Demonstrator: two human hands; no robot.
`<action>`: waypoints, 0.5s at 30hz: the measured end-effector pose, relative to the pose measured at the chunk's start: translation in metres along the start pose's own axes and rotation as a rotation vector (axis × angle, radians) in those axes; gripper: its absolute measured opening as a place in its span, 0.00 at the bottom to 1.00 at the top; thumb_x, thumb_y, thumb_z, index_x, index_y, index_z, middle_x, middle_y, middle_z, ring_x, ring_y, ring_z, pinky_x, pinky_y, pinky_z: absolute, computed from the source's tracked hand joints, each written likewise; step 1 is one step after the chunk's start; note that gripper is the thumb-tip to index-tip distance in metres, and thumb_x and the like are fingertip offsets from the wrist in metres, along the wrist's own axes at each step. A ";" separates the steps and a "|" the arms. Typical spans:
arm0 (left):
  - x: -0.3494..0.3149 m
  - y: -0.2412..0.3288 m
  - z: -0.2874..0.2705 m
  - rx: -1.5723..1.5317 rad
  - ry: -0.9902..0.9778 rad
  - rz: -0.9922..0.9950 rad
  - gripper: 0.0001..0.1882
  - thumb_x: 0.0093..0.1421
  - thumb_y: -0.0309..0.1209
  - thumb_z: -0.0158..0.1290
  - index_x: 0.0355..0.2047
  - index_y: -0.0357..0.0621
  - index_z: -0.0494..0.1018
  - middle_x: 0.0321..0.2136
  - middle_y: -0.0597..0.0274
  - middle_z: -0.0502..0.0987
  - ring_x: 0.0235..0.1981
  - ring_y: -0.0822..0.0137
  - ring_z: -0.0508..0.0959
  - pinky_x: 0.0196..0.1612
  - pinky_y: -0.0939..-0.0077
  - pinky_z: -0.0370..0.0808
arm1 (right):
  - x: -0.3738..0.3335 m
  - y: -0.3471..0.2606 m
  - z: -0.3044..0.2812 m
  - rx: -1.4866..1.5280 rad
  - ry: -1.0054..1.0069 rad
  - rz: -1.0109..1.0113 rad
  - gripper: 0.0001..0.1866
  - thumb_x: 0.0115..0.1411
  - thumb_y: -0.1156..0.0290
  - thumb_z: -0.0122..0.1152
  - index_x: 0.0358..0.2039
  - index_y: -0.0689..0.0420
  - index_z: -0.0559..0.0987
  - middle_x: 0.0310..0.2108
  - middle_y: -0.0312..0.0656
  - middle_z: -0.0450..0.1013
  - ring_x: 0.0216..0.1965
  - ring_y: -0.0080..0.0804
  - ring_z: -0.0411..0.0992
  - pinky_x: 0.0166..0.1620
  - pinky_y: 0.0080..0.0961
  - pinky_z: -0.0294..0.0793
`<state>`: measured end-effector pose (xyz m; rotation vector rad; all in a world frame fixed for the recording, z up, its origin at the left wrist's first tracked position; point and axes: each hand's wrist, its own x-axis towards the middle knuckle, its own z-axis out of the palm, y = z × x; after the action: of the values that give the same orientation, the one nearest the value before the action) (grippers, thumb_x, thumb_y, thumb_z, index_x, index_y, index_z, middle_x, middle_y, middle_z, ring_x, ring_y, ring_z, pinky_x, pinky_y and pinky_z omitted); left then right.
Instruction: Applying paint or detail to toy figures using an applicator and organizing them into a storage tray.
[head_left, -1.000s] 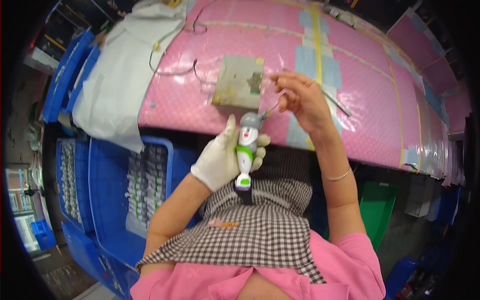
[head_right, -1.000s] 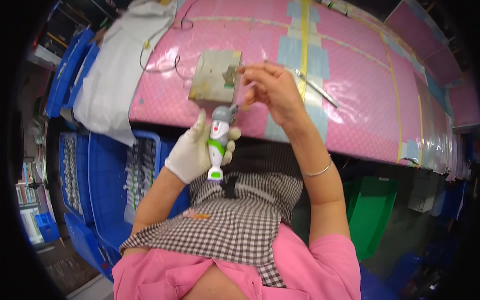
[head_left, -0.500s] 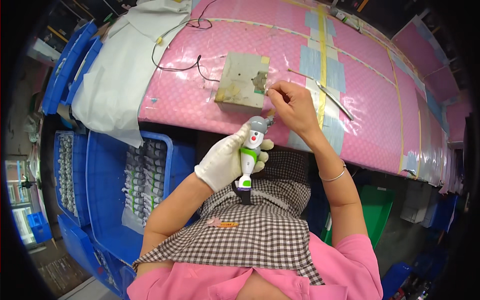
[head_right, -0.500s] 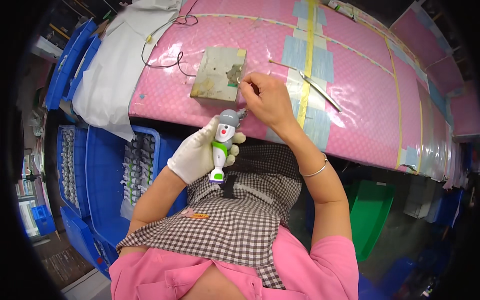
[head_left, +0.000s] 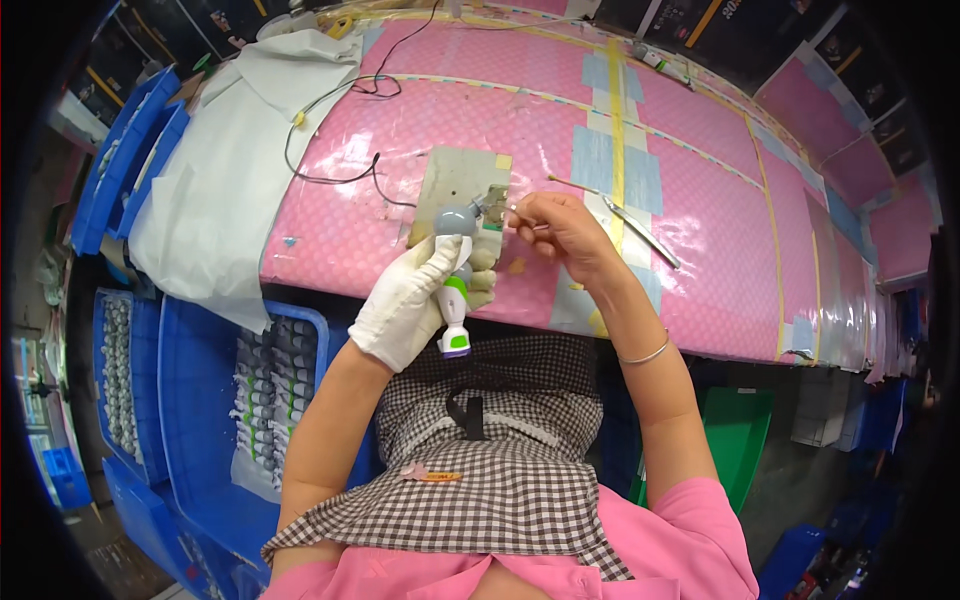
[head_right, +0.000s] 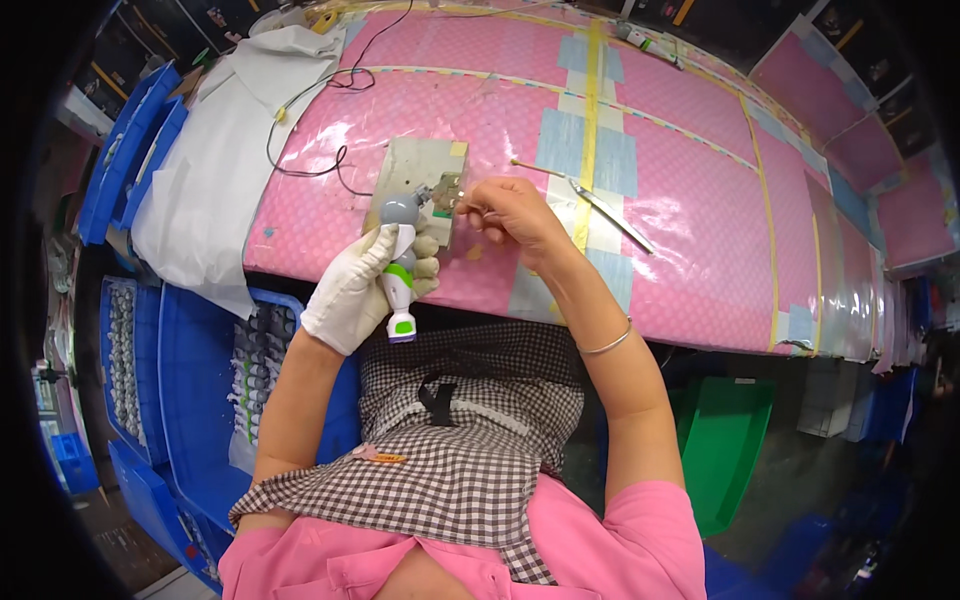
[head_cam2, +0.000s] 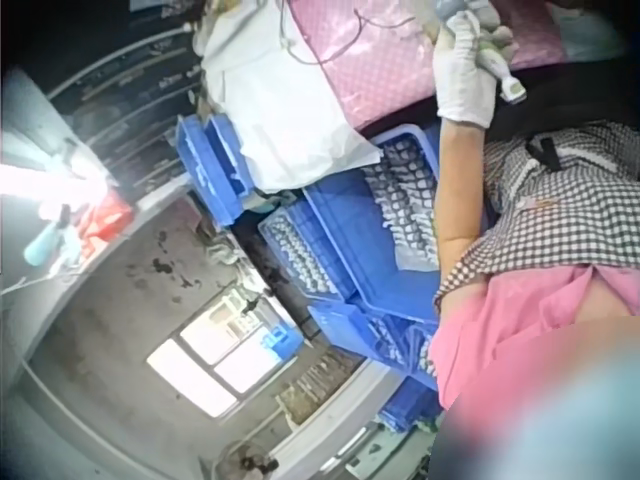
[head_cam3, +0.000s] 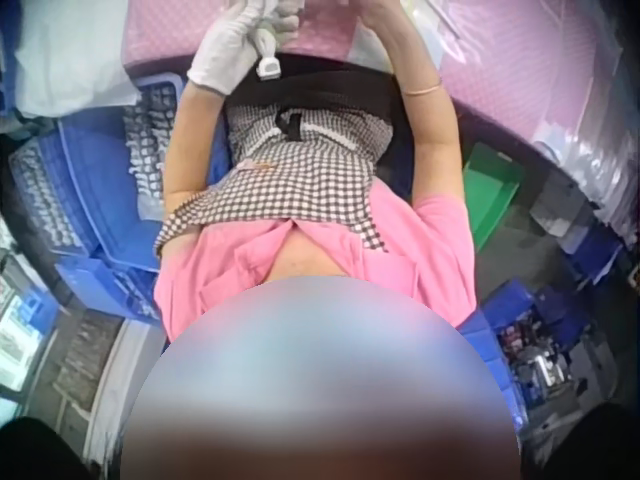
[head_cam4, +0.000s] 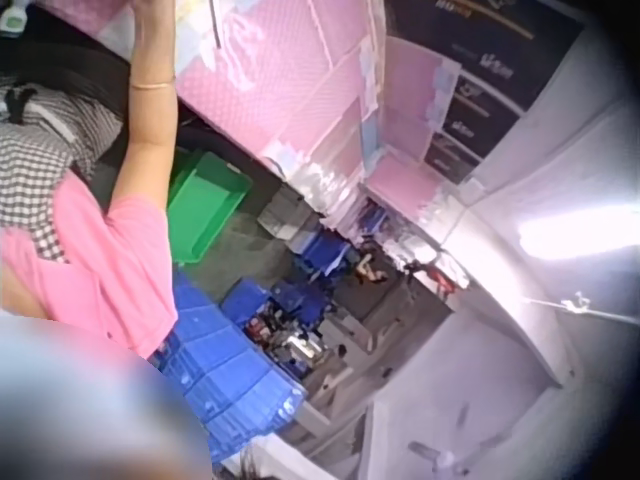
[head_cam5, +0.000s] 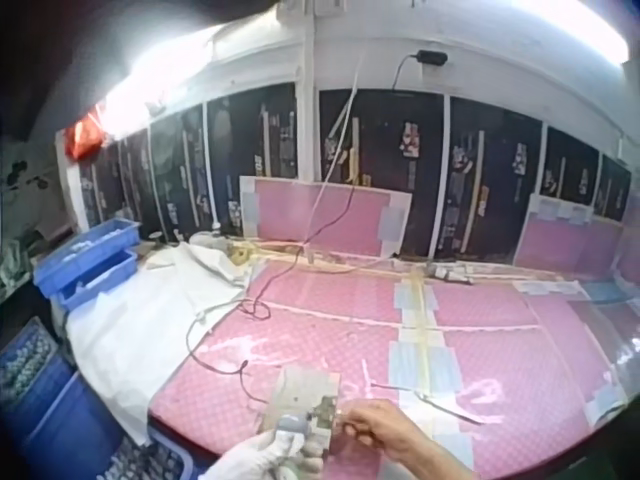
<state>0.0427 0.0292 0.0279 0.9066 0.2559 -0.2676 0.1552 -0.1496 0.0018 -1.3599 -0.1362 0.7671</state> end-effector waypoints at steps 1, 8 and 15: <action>0.001 0.000 -0.001 0.005 -0.010 -0.019 0.19 0.62 0.41 0.48 0.45 0.38 0.66 0.34 0.59 0.74 0.32 0.67 0.75 0.40 0.70 0.75 | -0.001 -0.002 -0.002 -0.007 0.040 -0.004 0.12 0.56 0.65 0.53 0.20 0.58 0.73 0.16 0.27 0.62 0.14 0.10 0.54 0.15 0.12 0.51; -0.010 -0.012 0.000 0.287 0.038 0.072 0.16 0.61 0.34 0.50 0.43 0.35 0.66 0.32 0.61 0.73 0.32 0.71 0.75 0.38 0.76 0.74 | -0.009 0.001 -0.004 0.150 0.090 -0.031 0.10 0.51 0.67 0.62 0.27 0.62 0.80 0.19 0.29 0.67 0.15 0.11 0.55 0.18 0.12 0.52; -0.005 -0.004 -0.009 0.177 0.075 0.017 0.21 0.61 0.42 0.50 0.45 0.36 0.66 0.34 0.60 0.73 0.33 0.70 0.75 0.38 0.75 0.74 | -0.003 -0.006 0.007 -0.868 0.274 -0.448 0.07 0.46 0.71 0.61 0.22 0.62 0.80 0.20 0.34 0.72 0.22 0.18 0.66 0.26 0.19 0.65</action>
<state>0.0360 0.0346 0.0217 1.0948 0.2970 -0.2429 0.1522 -0.1458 0.0104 -2.1340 -0.5834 0.1101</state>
